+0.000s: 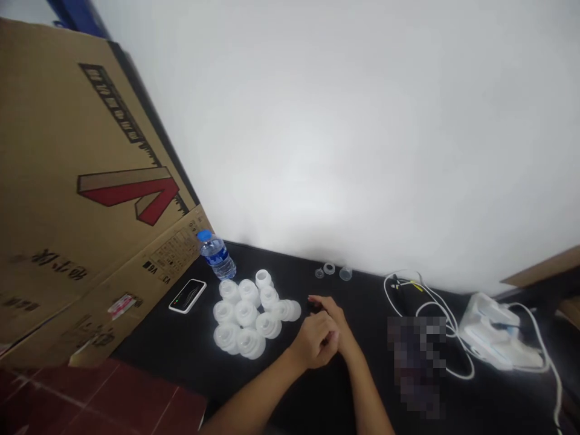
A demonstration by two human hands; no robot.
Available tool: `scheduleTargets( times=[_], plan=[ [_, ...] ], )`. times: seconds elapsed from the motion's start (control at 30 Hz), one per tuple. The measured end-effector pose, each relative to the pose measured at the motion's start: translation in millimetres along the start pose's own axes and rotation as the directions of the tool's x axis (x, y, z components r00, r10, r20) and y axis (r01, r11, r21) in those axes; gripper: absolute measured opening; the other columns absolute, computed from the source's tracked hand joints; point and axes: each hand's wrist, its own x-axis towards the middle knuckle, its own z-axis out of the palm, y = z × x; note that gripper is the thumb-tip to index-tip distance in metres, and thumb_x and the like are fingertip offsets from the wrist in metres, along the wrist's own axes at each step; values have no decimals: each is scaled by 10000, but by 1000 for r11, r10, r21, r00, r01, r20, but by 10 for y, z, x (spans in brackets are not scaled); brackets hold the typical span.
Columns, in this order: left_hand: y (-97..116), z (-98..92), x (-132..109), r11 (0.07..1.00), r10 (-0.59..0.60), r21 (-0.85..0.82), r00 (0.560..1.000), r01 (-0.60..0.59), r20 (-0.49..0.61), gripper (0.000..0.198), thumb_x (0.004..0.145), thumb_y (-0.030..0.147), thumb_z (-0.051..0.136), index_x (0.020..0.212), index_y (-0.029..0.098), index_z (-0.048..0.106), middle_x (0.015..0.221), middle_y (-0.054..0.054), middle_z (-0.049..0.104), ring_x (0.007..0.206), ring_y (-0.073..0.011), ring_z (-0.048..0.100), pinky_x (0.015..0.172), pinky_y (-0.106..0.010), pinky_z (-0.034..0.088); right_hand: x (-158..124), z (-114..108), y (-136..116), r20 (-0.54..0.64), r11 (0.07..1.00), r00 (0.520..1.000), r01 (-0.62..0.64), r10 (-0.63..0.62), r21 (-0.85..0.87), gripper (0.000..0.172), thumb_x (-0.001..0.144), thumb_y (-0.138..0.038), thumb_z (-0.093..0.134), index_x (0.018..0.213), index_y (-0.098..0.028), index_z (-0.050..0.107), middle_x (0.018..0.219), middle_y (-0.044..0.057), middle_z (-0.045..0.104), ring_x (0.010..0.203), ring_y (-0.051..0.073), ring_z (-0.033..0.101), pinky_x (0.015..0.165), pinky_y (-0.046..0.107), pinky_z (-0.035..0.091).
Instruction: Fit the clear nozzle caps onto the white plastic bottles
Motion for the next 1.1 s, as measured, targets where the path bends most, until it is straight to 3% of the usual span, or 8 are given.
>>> scheduleTargets(
  times=[0.13, 0.33, 0.53, 0.7, 0.87, 0.93, 1.03, 1.1],
  plan=[
    [16, -47, 37, 998, -58, -32, 997, 60, 42, 187, 1050, 224, 499, 957, 233, 661, 856, -87, 712, 811, -247, 689, 768, -387, 557, 106, -149, 150, -121, 997, 992, 18, -27, -73, 332, 908, -404, 716, 1197, -295, 839, 1060, 90, 788, 927, 301, 742, 870, 481, 623],
    [-57, -39, 43, 983, -178, -25, 980, 181, 84, 232, 1081, 268, 492, 957, 217, 681, 845, -77, 695, 769, -221, 646, 743, -366, 530, 298, -80, 231, -201, 978, 971, 91, -128, -186, 322, 968, -332, 596, 1211, -274, 800, 1101, 112, 785, 905, 286, 714, 864, 471, 623],
    [-44, 21, 34, 989, -135, -43, 985, 141, 110, 201, 1065, 234, 511, 919, 215, 649, 826, -56, 683, 717, -184, 618, 692, -327, 499, 613, -47, 59, -198, 938, 936, 240, -292, -250, 299, 1037, -296, 543, 1203, -242, 786, 1258, 153, 753, 1142, 330, 691, 998, 514, 590],
    [-70, 96, 14, 988, -144, -41, 983, 149, 112, 242, 1071, 236, 475, 918, 204, 659, 785, -43, 675, 647, -165, 596, 648, -311, 495, 579, -77, -69, -65, 964, 975, 200, -214, -174, 328, 1097, -460, 543, 1115, -270, 810, 1037, 85, 801, 911, 270, 703, 857, 417, 588],
    [-131, 258, 57, 994, -99, -32, 972, 109, 213, 166, 998, 235, 570, 887, 204, 689, 750, -22, 696, 635, -155, 635, 669, -296, 541, 466, -190, 5, -110, 981, 980, 151, -164, -121, 393, 1039, -576, 622, 1124, -246, 817, 1057, 88, 804, 840, 247, 676, 767, 385, 554],
    [-49, 272, 11, 1000, -8, -25, 962, 15, 273, 135, 977, 209, 587, 901, 206, 699, 778, -32, 722, 703, -166, 687, 707, -296, 566, 471, -229, 47, -110, 983, 981, 150, -162, -110, 437, 999, -631, 665, 1111, -239, 822, 1056, 96, 800, 802, 242, 661, 707, 373, 538],
    [198, 7, -319, 981, 160, 66, 952, -183, 261, 108, 968, 253, 645, 1032, 236, 730, 946, -61, 770, 880, -196, 746, 817, -335, 597, 485, -264, 95, -153, 982, 976, 138, -157, -128, 520, 954, -702, 693, 1121, -228, 825, 1050, 104, 790, 773, 235, 643, 707, 379, 535],
    [374, -433, -738, 962, 148, 231, 989, -148, 16, 189, 973, 391, 645, 1088, 268, 732, 920, -58, 734, 861, -222, 725, 817, -401, 598, 485, -277, 109, -155, 982, 977, 121, -143, -142, 538, 938, -714, 708, 1131, -225, 828, 991, 92, 774, 742, 225, 629, 721, 382, 531]
  ],
)
